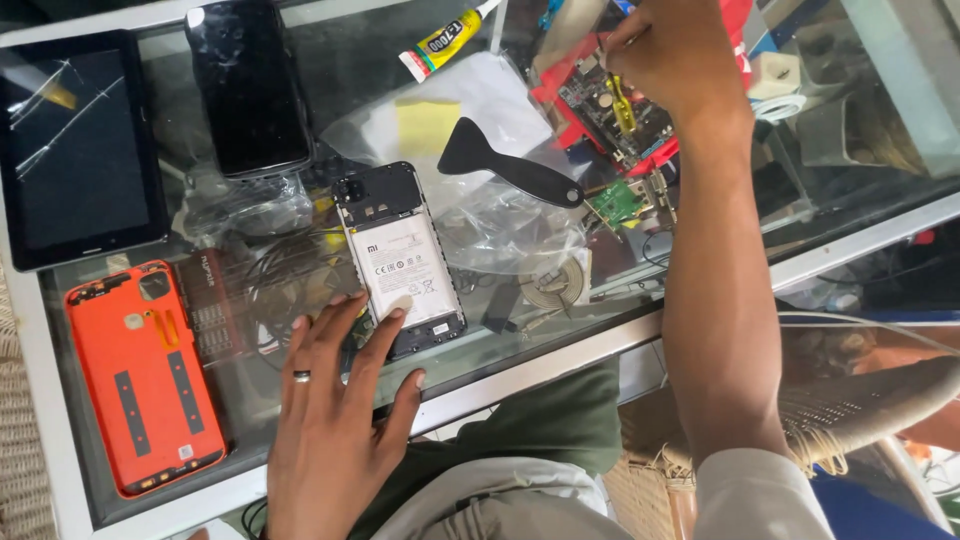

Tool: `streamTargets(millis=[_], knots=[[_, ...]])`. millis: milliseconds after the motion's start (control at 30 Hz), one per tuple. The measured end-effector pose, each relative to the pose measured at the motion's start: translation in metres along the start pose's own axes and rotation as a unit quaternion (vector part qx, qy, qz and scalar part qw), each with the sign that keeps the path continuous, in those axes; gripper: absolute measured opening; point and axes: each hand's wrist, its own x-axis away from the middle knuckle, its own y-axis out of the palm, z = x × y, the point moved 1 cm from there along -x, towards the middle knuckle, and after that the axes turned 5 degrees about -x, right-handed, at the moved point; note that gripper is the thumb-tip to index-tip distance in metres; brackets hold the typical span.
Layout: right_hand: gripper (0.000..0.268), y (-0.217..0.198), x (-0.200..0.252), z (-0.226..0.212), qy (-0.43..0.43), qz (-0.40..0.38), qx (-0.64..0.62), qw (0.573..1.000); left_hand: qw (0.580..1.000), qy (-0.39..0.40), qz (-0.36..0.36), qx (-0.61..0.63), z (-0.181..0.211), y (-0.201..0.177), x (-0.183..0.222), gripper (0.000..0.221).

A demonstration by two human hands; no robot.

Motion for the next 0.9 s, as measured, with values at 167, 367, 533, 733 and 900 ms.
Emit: streamTargets(millis=[167, 367, 533, 733, 900], knots=[[0.006, -0.057, 0.017, 0.036, 0.052, 0.059, 0.062, 0.995, 1.0, 0.0, 0.006, -0.01, -0.002, 0.002, 0.002, 0.054], [0.023, -0.075, 0.039, -0.015, 0.271, -0.093, 0.037, 0.957, 1.0, 0.003, 0.006, -0.016, -0.003, 0.004, 0.003, 0.056], [0.025, -0.068, 0.033, 0.003, 0.282, -0.121, -0.029, 0.951, 1.0, 0.005, 0.023, -0.002, -0.002, 0.005, 0.001, 0.053], [0.015, -0.071, 0.035, 0.007, 0.236, -0.051, -0.043, 0.969, 0.999, 0.009, 0.029, -0.016, -0.003, 0.006, 0.003, 0.052], [0.021, -0.077, 0.039, -0.024, 0.159, -0.006, -0.197, 0.967, 0.999, 0.005, 0.018, -0.028, -0.004, 0.008, 0.004, 0.055]])
